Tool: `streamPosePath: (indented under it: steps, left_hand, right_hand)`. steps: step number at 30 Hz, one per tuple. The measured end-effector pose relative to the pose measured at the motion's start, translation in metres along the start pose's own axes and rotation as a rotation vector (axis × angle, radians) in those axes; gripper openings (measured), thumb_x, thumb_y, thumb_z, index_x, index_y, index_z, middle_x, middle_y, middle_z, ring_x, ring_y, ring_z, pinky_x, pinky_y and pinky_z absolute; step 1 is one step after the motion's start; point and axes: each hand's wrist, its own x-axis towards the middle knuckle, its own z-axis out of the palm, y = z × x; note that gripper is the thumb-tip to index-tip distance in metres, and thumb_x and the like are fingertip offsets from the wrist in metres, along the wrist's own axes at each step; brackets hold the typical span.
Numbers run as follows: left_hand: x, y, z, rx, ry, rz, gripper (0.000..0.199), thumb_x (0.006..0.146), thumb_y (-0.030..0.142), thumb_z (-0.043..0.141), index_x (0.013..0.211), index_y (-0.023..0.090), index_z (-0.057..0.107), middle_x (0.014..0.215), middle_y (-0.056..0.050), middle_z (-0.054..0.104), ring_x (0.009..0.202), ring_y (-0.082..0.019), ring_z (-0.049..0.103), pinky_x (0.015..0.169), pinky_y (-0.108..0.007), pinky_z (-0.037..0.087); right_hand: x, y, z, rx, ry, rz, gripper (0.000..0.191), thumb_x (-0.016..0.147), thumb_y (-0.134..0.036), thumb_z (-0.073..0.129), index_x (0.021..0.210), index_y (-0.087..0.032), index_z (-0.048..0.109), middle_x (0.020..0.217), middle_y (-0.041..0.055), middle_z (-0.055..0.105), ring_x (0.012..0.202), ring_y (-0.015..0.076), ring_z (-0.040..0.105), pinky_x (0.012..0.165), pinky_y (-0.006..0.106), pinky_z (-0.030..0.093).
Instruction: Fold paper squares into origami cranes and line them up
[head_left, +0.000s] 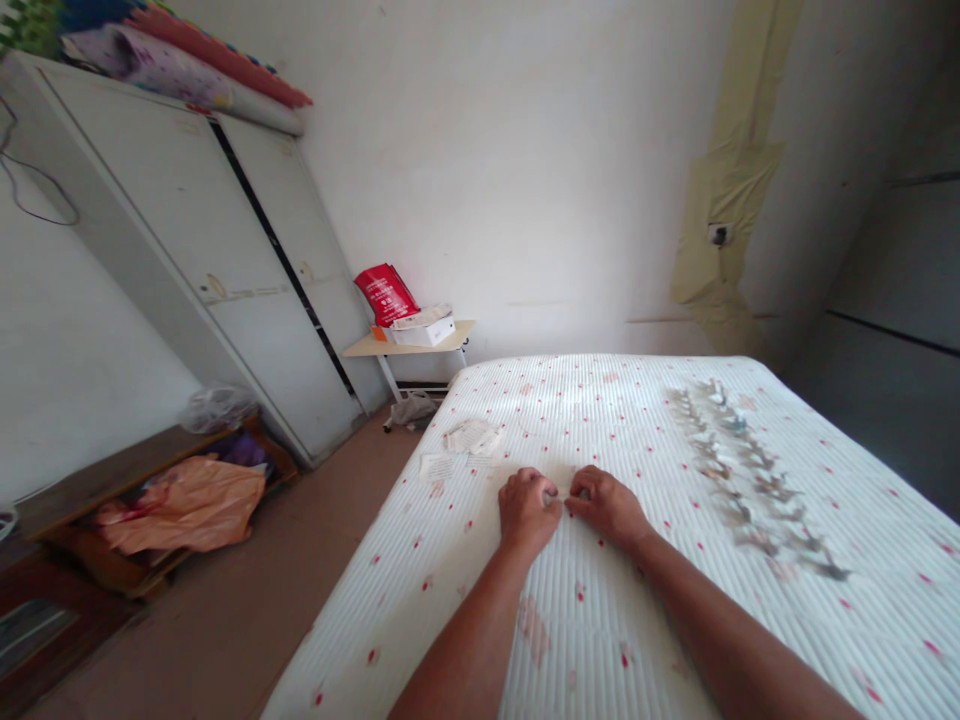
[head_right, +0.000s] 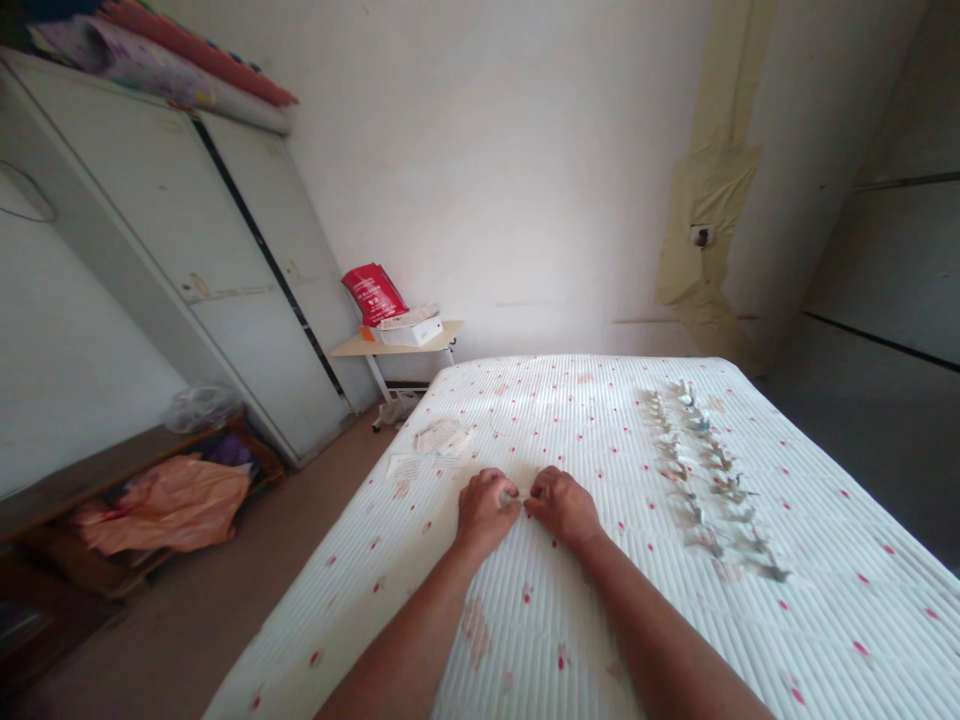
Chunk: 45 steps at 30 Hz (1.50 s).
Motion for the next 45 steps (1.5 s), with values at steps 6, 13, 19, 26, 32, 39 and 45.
streamPosePath:
  steps: [6,13,19,26,32,39,45]
  left_hand:
    - [0.001,0.000,0.000,0.001,0.000,0.007,0.015,0.067,0.026,0.060,0.082,0.025,0.062,0.101,-0.001,0.055,0.097,-0.018,0.048,0.087,-0.032,0.034]
    - [0.002,-0.001,-0.003,-0.008,-0.030,-0.012,0.019,0.065,0.020,0.058,0.082,0.025,0.063,0.102,0.000,0.055,0.097,-0.017,0.049,0.087,-0.031,0.033]
    - [0.002,-0.003,-0.004,-0.019,-0.048,-0.004,0.022,0.066,0.017,0.055,0.084,0.025,0.063,0.104,-0.001,0.055,0.097,-0.017,0.048,0.087,-0.031,0.033]
    - [0.000,-0.008,-0.001,-0.049,-0.035,0.035,0.027,0.064,0.011,0.051,0.085,0.025,0.062,0.103,0.000,0.054,0.099,-0.017,0.048,0.089,-0.031,0.032]
    - [-0.003,-0.008,-0.002,-0.063,-0.016,0.081,0.027,0.066,0.013,0.051,0.088,0.025,0.062,0.105,-0.001,0.054,0.102,-0.017,0.046,0.091,-0.031,0.031]
    - [-0.002,-0.008,0.001,-0.060,0.016,0.076,0.029,0.069,0.025,0.054,0.098,0.024,0.060,0.107,-0.002,0.056,0.104,-0.019,0.047,0.092,-0.033,0.032]
    - [-0.003,-0.008,0.001,-0.011,-0.001,0.083,0.038,0.069,0.024,0.053,0.106,0.025,0.059,0.112,-0.003,0.055,0.105,-0.020,0.047,0.093,-0.033,0.032]
  right_hand:
    - [-0.001,-0.007,0.001,-0.058,0.021,0.048,0.005,0.069,-0.021,0.057,0.073,-0.019,0.060,0.085,0.0032,0.060,0.076,0.0148,0.055,0.064,0.023,0.038]
    - [0.003,0.004,0.000,0.009,-0.038,0.022,0.016,0.066,-0.010,0.050,0.075,-0.017,0.060,0.086,0.0036,0.059,0.074,0.0128,0.055,0.066,0.022,0.038]
    - [0.006,0.013,0.001,0.078,-0.067,0.016,0.026,0.060,-0.004,0.045,0.075,-0.017,0.061,0.087,0.0037,0.060,0.075,0.0131,0.055,0.070,0.022,0.040]
    - [0.007,0.022,0.004,0.125,-0.051,0.023,0.039,0.060,-0.002,0.040,0.087,-0.017,0.064,0.096,0.0052,0.063,0.089,0.0156,0.057,0.083,0.026,0.040]
    - [0.005,0.021,0.002,0.162,-0.088,-0.010,0.039,0.067,-0.010,0.046,0.103,-0.016,0.061,0.106,0.0079,0.060,0.096,0.0176,0.055,0.085,0.028,0.041]
    - [0.003,0.018,-0.002,0.151,-0.138,-0.084,0.034,0.065,-0.014,0.054,0.098,-0.017,0.063,0.104,0.0084,0.057,0.095,0.0189,0.055,0.083,0.030,0.042]
    - [0.003,0.019,-0.004,0.189,-0.182,-0.079,0.041,0.060,-0.007,0.052,0.098,-0.016,0.063,0.110,0.0088,0.055,0.100,0.0190,0.053,0.086,0.029,0.042]
